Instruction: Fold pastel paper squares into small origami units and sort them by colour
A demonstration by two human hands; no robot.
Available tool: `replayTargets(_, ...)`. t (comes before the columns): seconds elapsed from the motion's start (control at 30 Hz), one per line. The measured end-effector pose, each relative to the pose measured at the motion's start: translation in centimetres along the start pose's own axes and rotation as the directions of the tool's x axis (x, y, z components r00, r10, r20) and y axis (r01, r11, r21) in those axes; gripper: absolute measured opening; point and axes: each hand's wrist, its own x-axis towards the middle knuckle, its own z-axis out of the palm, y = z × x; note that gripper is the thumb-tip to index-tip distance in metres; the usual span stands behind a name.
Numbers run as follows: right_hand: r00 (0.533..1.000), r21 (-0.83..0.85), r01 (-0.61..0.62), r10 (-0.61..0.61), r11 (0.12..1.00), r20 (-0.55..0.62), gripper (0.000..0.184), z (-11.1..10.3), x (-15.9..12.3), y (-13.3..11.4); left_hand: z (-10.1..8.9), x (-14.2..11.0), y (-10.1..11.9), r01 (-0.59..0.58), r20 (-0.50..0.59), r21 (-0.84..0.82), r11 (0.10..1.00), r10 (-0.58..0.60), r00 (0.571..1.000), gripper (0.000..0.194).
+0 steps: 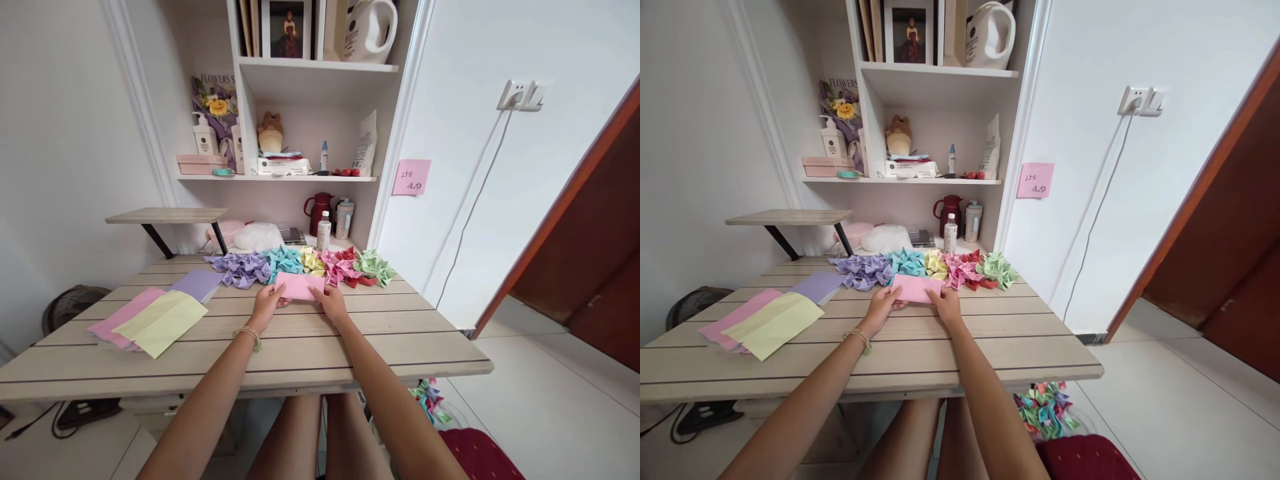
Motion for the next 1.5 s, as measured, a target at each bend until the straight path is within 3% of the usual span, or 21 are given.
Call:
replayTargets(0.17, 0.998, 0.143, -0.064, 0.063, 0.988, 0.012, 0.042, 0.2, -0.1, 0.0, 0.0, -0.1, 0.3, 0.027, 0.066, 0.001, 1.0, -0.027, 0.997, 0.03)
replayTargets(0.27, 0.997, 0.141, -0.079, 0.079, 0.987, 0.004, 0.042, 0.3, -0.1, 0.1, 0.1, -0.2, 0.2, 0.032, 0.102, 0.037, 0.999, -0.036, 0.994, 0.03)
replayTargets(0.5, 0.999, 0.133, 0.023, -0.028, 0.991, 0.039, 0.049, 0.4, -0.2, 0.0, 0.1, -0.1, 0.2, -0.044, -0.11, -0.05, 0.998, 0.038, 0.993, 0.045)
replayTargets(0.7, 0.992, 0.091, 0.018, -0.029, 0.996, 0.122, 0.04, 0.4, -0.1, -0.4, 0.5, -0.3, 0.6, -0.054, 0.04, -0.005, 0.999, 0.054, 0.998, 0.048)
replayTargets(0.8, 0.975, 0.099, 0.003, -0.025, 0.995, 0.219, 0.037, 0.6, -0.4, -0.6, 0.4, 0.0, 0.2, -0.076, -0.031, -0.006, 0.997, 0.076, 0.997, 0.053)
replayTargets(0.93, 0.92, 0.101, 0.056, -0.091, 0.993, 0.382, 0.043, 0.8, -0.8, -0.8, -0.1, 0.4, -0.4, -0.092, -0.151, 0.02, 0.996, 0.094, 0.984, 0.056)
replayTargets(1.03, 0.9, 0.085, 0.098, -0.125, 0.992, 0.418, 0.05, 0.8, -0.9, -0.8, -0.4, 0.6, -0.5, -0.091, -0.183, 0.06, 0.994, 0.1, 0.978, 0.055)
replayTargets(1.13, 0.902, 0.079, 0.133, -0.153, 0.988, 0.404, 0.052, 0.7, -0.8, -0.8, -0.5, 0.7, -0.5, -0.082, -0.147, 0.099, 0.992, 0.096, 0.984, 0.043)
replayTargets(1.27, 0.906, 0.071, 0.195, -0.207, 0.978, 0.369, 0.036, 0.7, -0.9, -1.0, -0.4, 0.5, -0.3, -0.045, -0.032, 0.106, 0.993, 0.049, 0.998, 0.023)
replayTargets(1.5, 0.959, 0.052, 0.108, -0.118, 0.993, 0.259, 0.035, 0.7, -0.8, -1.0, 0.1, 0.1, 0.2, -0.022, 0.158, 0.152, 0.988, -0.002, 0.987, 0.03)
